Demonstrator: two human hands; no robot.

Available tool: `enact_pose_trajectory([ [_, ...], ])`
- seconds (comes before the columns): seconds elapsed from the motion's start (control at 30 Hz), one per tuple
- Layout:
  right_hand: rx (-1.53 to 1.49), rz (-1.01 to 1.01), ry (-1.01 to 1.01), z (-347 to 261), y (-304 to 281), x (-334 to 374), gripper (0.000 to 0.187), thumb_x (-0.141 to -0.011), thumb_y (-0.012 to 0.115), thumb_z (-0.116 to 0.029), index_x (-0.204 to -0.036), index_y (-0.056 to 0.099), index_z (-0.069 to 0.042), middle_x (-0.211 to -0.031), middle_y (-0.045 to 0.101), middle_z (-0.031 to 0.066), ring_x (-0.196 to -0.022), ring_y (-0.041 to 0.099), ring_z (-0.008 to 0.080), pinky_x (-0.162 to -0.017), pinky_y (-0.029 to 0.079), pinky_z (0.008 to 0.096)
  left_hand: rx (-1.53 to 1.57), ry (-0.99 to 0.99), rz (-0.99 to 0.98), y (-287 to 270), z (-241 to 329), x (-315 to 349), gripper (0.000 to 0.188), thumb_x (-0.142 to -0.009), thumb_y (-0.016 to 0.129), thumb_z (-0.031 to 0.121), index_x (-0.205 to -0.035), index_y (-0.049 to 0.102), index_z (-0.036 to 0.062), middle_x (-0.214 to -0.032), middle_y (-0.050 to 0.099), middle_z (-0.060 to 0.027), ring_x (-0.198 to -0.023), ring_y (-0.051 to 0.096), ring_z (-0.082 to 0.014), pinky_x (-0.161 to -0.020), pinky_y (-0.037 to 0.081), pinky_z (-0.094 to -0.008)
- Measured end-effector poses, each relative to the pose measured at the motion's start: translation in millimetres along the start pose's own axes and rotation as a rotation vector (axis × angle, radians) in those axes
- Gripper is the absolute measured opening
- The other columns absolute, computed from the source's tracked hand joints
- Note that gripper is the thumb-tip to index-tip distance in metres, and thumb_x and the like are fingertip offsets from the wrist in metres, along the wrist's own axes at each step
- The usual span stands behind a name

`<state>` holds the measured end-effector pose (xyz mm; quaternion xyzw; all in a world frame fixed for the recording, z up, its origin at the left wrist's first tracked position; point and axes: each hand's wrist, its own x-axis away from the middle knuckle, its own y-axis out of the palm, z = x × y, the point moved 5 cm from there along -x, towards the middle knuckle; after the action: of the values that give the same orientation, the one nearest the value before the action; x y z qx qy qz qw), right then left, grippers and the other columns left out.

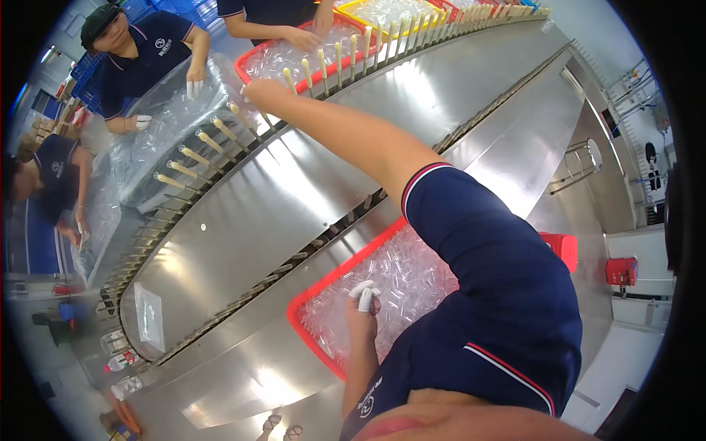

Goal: The person picks up plastic caps from a red bin, holds them up one at a time, and places them onto pins on a moving assembly line.

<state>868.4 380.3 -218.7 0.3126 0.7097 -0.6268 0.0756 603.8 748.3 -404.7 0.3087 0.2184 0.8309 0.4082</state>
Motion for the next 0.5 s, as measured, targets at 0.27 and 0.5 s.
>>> enact_pose_trajectory([
  [0.27, 0.016, -0.116, -0.191, -100, -56, 117, 0.014, -0.074, 0.05, -0.01, -0.084, 0.058, -0.004, -0.089, 0.061, 0.0153, -0.076, 0.061, 0.0289, -0.063, 0.049, 0.0402, 0.187, 0.065, -0.012, -14, 20, 9, 0.044, -0.078, 0.056, 0.007, -0.12, 0.043, 0.0032, -0.103, 0.052, -0.0064, -0.085, 0.051, -0.0129, -0.075, 0.043, -0.0244],
  [0.5, -0.32, -0.483, -0.297, -115, -30, 427, 0.031, -0.078, 0.055, -0.02, -0.107, 0.055, -0.009, -0.103, 0.055, 0.0109, -0.099, 0.05, 0.029, -0.086, 0.039, 0.0423, -0.22, 0.202, 0.323, -77, -12, 26, 0.038, -0.081, 0.056, 0.002, -0.115, 0.039, 0.0008, -0.09, 0.056, -0.0069, -0.074, 0.054, -0.0118, -0.063, 0.044, -0.0213],
])
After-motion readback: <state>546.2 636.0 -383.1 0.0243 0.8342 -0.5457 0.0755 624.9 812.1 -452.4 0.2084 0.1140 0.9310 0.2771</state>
